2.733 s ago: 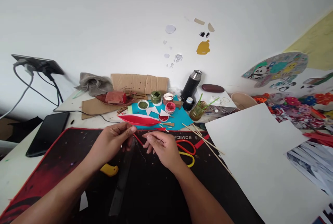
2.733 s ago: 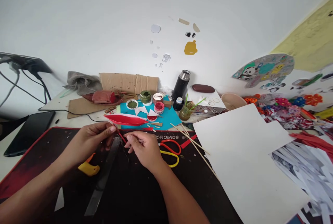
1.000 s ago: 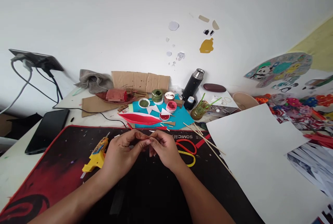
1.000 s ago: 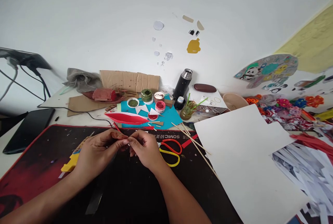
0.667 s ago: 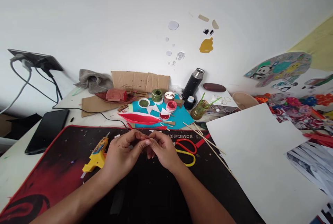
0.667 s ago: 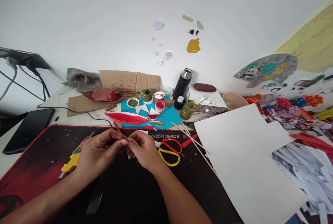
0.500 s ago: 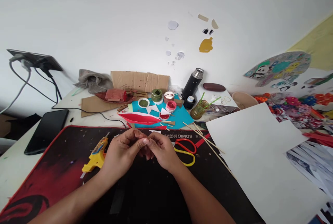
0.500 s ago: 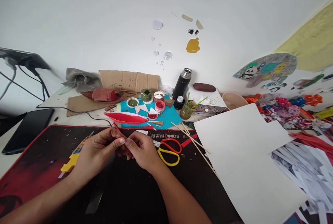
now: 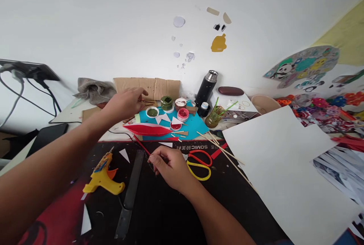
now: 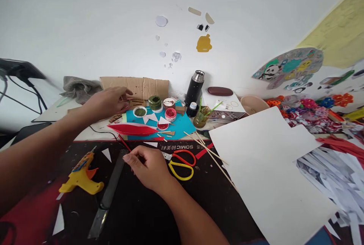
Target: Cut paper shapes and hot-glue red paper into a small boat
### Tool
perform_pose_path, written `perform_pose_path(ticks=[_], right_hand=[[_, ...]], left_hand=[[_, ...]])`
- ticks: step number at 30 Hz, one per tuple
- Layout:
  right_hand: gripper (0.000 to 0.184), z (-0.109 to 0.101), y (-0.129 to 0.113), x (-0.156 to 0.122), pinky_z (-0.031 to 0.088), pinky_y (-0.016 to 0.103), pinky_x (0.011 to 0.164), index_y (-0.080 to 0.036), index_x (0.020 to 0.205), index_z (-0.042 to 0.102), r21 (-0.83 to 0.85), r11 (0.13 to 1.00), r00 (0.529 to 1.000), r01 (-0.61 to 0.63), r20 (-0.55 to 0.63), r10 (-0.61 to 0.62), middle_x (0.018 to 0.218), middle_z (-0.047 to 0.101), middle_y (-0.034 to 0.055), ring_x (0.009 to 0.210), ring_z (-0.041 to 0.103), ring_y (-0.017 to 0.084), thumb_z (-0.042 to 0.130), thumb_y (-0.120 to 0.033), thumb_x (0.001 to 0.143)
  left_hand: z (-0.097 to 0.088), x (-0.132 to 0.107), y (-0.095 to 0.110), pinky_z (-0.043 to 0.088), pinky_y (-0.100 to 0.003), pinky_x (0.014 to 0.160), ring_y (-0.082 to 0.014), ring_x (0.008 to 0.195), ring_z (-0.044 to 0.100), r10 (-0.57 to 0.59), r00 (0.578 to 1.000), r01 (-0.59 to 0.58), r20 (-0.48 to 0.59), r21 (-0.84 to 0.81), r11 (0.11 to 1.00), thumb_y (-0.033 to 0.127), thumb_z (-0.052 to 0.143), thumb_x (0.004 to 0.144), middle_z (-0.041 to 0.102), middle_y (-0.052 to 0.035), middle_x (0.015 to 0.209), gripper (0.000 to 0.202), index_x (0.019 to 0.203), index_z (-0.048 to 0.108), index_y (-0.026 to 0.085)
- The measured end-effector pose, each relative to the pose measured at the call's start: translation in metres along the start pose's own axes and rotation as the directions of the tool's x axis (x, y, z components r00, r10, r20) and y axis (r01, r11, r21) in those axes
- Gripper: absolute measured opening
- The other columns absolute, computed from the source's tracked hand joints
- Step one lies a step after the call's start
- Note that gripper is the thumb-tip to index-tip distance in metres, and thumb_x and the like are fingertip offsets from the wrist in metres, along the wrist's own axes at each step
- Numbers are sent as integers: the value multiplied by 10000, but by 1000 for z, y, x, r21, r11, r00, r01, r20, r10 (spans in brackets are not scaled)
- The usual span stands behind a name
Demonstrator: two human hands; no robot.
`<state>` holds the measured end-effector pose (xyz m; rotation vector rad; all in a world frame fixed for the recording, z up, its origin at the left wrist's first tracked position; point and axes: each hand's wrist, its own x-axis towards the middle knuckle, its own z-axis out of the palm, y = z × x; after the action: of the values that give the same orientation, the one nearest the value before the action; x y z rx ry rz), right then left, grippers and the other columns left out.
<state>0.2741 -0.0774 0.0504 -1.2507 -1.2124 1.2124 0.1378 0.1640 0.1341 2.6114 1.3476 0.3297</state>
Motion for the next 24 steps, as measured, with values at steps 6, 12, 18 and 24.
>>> perform_pose_path(ticks=[6,12,18,24], right_hand=[[523,-5,-9,1,417,281,657,-228,846,721,-206,976,996,68,-48,-79,717,674,-13,680,612,159,627,-688,1075],[434,-6,-7,2,424,286,708,-230,890,747,-269,957,991,111,-44,-127,791,732,-3,713,636,160,631,-583,1115],[382,-6,-8,1,442,280,717,-238,930,762,-318,940,991,121,-16,-133,848,777,7,750,680,167,628,-533,1134],[341,-4,-10,2,469,285,750,-247,960,776,-376,920,993,113,3,-121,897,812,17,822,721,185,653,-514,1132]], left_hand=[[30,57,-2,470,-440,985,-406,1222,671,140,969,-206,203,353,913,224,585,942,817,-224,1209,321,1104,856,168],[49,82,1,545,-487,1063,-341,1238,695,115,944,-243,310,415,877,303,715,1033,791,-199,1245,243,1145,796,103],[56,88,5,643,-525,1014,-297,1207,733,51,918,-253,394,480,840,415,754,1056,713,-138,1411,423,1400,695,175],[58,87,5,641,-530,1018,-298,1215,730,35,911,-254,411,492,833,411,750,1059,712,-133,1416,415,1400,696,181]])
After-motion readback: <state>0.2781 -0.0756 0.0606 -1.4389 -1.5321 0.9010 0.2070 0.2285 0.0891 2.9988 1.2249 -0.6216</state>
